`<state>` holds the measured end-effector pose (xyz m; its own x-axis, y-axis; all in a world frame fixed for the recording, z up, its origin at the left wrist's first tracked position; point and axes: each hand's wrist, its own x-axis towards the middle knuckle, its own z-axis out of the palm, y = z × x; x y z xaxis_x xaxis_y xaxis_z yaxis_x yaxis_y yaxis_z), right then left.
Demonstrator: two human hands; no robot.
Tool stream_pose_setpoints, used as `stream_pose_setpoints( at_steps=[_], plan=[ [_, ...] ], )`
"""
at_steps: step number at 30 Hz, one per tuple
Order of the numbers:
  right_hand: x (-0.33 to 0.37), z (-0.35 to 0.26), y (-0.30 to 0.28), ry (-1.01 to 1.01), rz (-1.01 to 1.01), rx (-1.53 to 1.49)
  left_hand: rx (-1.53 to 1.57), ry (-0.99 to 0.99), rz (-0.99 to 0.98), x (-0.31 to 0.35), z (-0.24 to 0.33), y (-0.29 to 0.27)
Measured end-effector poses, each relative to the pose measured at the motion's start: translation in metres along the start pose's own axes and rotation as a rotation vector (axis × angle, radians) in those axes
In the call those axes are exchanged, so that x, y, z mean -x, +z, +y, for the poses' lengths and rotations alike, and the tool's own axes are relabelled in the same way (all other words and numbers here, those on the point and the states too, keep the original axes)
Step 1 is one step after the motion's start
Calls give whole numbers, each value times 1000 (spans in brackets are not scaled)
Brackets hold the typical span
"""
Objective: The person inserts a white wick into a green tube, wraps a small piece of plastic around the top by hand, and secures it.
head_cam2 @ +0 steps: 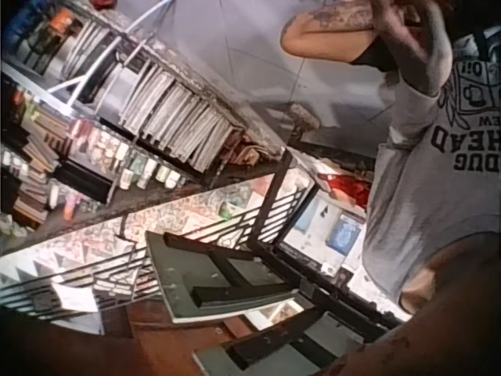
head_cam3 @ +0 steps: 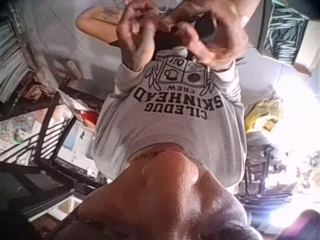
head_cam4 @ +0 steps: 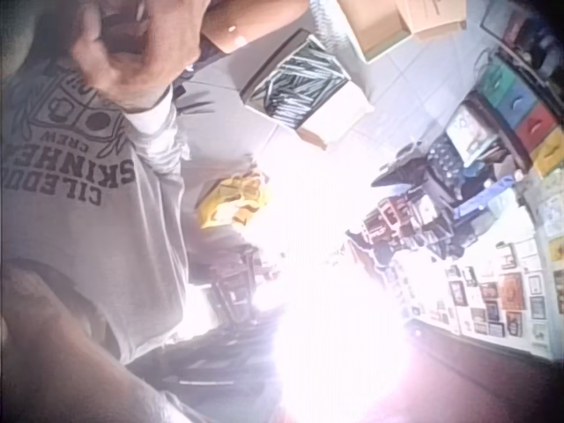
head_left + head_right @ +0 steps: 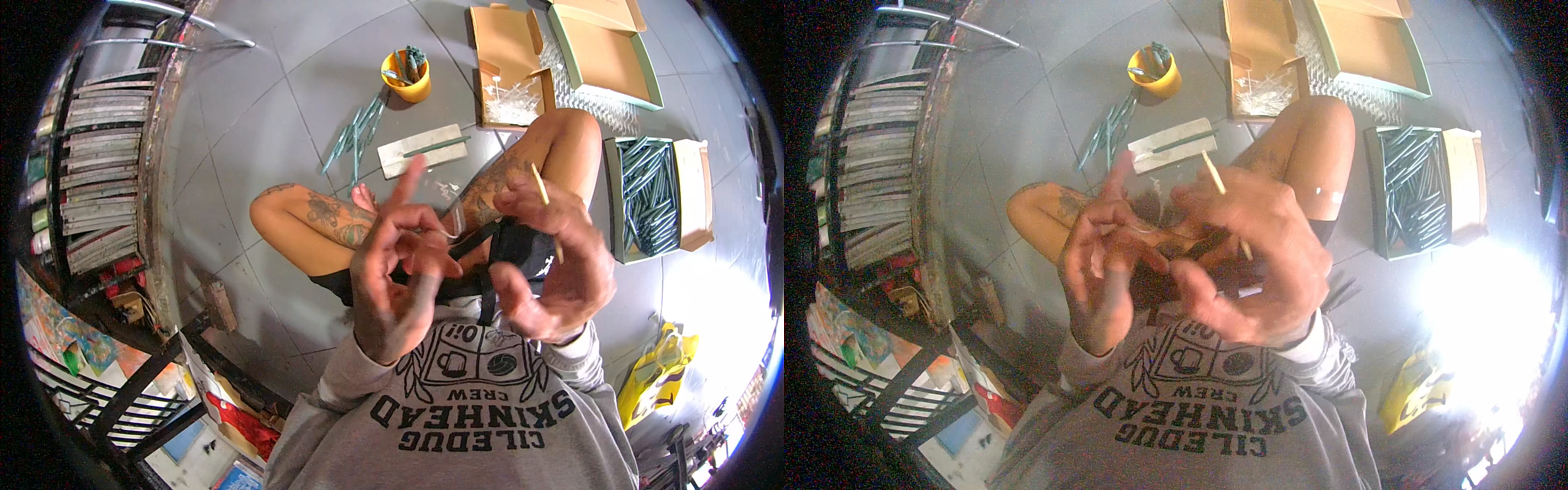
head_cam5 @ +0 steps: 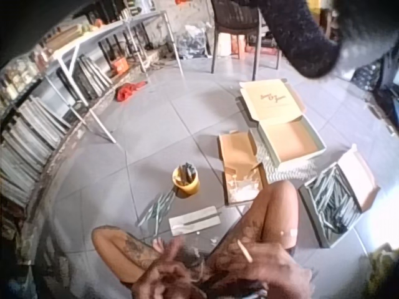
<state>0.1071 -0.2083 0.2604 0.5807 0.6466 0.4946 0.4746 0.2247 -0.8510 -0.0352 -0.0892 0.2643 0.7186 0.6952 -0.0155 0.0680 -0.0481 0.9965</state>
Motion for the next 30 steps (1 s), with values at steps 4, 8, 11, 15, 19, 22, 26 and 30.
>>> stream_pose_setpoints(
  at_steps=[4,8,11,15,19,22,26,30],
  plan=[
    [-12,-3,-8,217,-101,-166,-205,199,-98,-7,6,-8],
    [-27,-16,-18,436,-269,-213,-382,218,-255,-21,29,-20],
    [-31,-15,-22,477,-383,-319,-342,206,-284,-24,37,-23],
    [-37,-23,-19,458,-438,-279,-301,187,-303,-25,39,-25],
    [-31,-16,-14,416,-385,-363,-334,208,-336,-27,38,-27],
    [-29,-16,-14,418,-366,-340,-311,166,-336,-27,42,-26],
    [-19,-11,-28,630,-206,-223,-140,311,-354,-36,40,-41],
    [65,68,-51,530,-438,648,-308,533,-393,-37,69,-69]
  ],
)
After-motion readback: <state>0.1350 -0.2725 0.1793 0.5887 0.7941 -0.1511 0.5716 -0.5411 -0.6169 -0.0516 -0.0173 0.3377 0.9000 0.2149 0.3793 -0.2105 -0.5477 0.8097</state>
